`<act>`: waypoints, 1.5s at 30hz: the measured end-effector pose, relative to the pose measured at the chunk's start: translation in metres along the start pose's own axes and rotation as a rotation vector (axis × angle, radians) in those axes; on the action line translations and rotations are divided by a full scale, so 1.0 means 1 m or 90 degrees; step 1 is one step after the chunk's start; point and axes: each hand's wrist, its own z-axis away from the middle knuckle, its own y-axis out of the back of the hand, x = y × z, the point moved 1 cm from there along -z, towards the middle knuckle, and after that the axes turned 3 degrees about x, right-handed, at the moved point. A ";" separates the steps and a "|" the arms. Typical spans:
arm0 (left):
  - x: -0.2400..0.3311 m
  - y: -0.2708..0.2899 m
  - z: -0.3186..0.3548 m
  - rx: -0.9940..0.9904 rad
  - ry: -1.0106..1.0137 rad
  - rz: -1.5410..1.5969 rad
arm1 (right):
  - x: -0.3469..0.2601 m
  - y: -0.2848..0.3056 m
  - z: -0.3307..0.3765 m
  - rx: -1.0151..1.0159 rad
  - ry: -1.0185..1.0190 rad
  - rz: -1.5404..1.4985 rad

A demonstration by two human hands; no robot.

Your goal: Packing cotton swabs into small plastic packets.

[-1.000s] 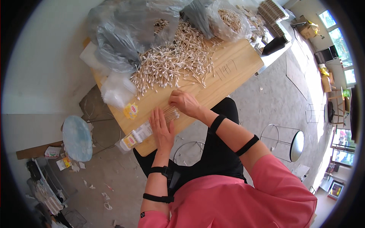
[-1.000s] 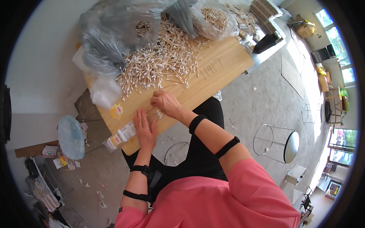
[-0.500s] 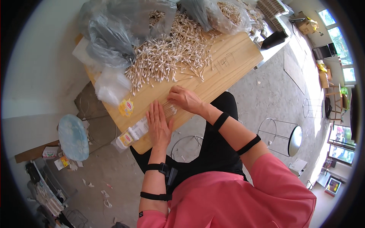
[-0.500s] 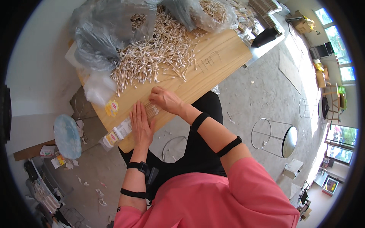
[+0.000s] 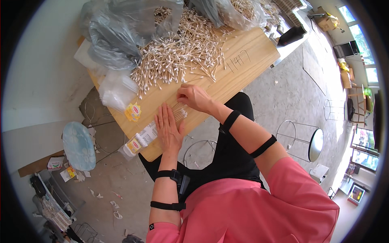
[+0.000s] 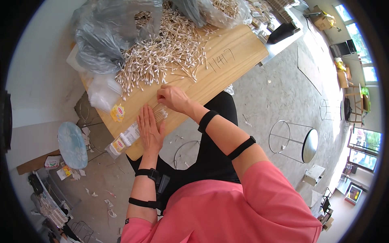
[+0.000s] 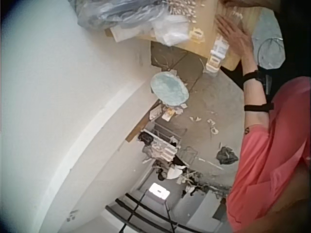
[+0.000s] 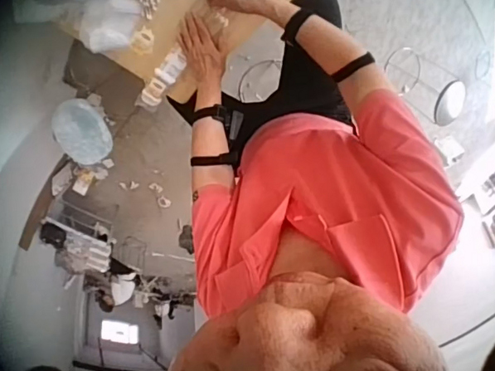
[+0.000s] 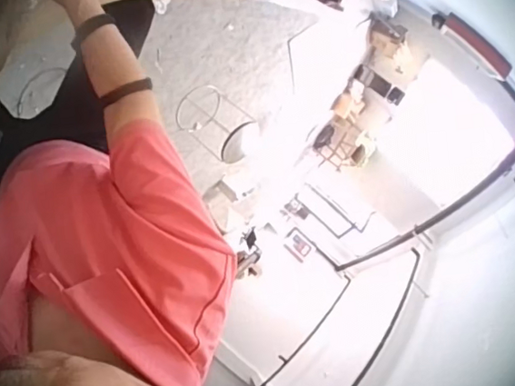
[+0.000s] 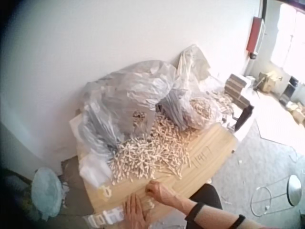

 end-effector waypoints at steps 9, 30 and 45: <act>0.000 0.001 0.000 0.031 -0.001 0.011 | -0.004 -0.008 -0.009 0.021 -0.080 0.045; 0.001 0.000 -0.001 0.046 0.014 0.039 | -0.009 -0.018 -0.007 0.083 -0.080 0.087; -0.002 0.004 0.001 0.014 -0.015 0.007 | -0.020 -0.024 0.069 0.286 -0.039 0.007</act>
